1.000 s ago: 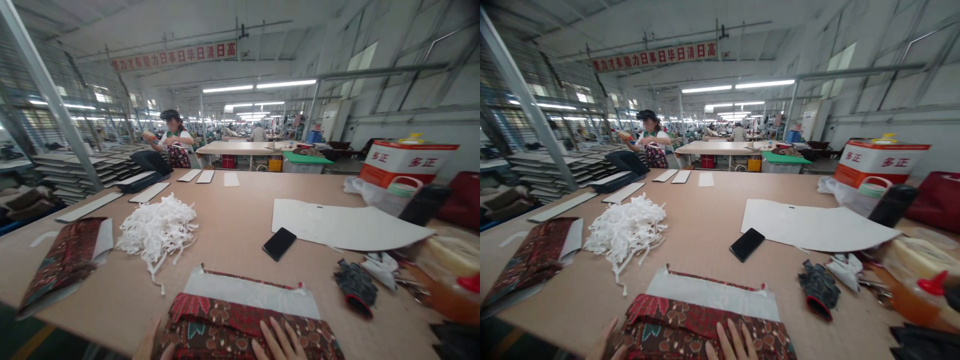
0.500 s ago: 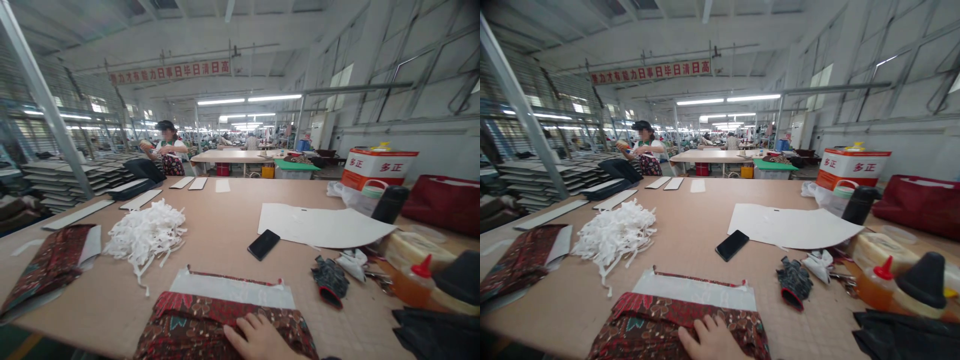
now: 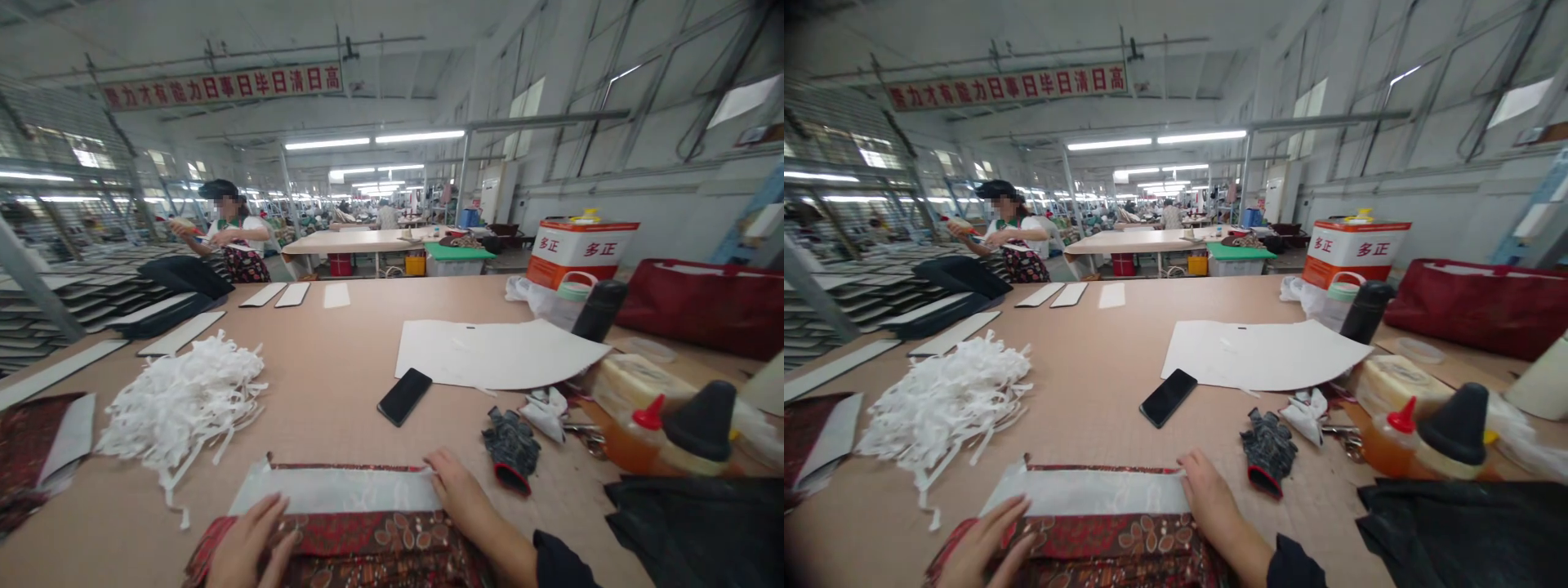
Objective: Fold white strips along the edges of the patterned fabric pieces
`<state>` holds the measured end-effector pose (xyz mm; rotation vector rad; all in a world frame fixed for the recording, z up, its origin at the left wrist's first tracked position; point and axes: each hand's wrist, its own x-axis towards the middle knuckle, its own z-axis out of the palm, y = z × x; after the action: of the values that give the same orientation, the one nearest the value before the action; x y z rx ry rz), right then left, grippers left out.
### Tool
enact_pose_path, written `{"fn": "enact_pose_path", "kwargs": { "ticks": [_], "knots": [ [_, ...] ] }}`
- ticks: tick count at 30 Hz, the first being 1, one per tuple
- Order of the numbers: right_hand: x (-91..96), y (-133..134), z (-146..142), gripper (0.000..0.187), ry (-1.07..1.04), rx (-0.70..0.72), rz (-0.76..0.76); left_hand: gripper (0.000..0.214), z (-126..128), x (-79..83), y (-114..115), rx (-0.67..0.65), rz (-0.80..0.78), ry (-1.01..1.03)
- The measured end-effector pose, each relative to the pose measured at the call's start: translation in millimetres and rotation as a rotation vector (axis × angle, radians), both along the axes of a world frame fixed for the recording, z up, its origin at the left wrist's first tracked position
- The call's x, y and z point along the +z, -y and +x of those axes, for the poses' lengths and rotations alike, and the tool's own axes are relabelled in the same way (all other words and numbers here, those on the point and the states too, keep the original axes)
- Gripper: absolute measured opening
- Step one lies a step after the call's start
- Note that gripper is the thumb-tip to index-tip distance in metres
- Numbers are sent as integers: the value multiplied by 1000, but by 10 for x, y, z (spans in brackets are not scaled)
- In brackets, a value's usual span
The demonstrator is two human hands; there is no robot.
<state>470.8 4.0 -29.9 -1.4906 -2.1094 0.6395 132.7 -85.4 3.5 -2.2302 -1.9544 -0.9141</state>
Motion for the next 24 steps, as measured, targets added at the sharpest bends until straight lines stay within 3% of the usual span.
{"fn": "enact_pose_path", "kwargs": {
  "ticks": [4, 7, 9, 14, 17, 20, 24],
  "knots": [
    [-254, -122, 54, 34, -23, -30, 6, 31, 1000, 158, -717, -297, -339, -83],
    [-340, -140, 44, 29, -17, -29, 13, 31, 1609, 75, -1060, -402, -480, -159],
    [-376, -123, 57, 29, -2, -31, 31, 27, 1834, -57, -1161, -412, -520, -213],
    [-401, -35, 156, 42, 150, 55, 130, 29, 1932, -313, -1131, -464, -460, -387],
    [-312, -29, 183, 49, 272, 124, 135, 32, 1908, -330, -1085, -538, -409, -496],
    [-216, -50, 170, 45, 323, 163, 120, 33, 1919, -309, -1046, -552, -373, -568],
    [-296, -10, 183, 53, 365, 194, 222, 29, 1961, -305, -933, -526, -312, -602]
  ]
}}
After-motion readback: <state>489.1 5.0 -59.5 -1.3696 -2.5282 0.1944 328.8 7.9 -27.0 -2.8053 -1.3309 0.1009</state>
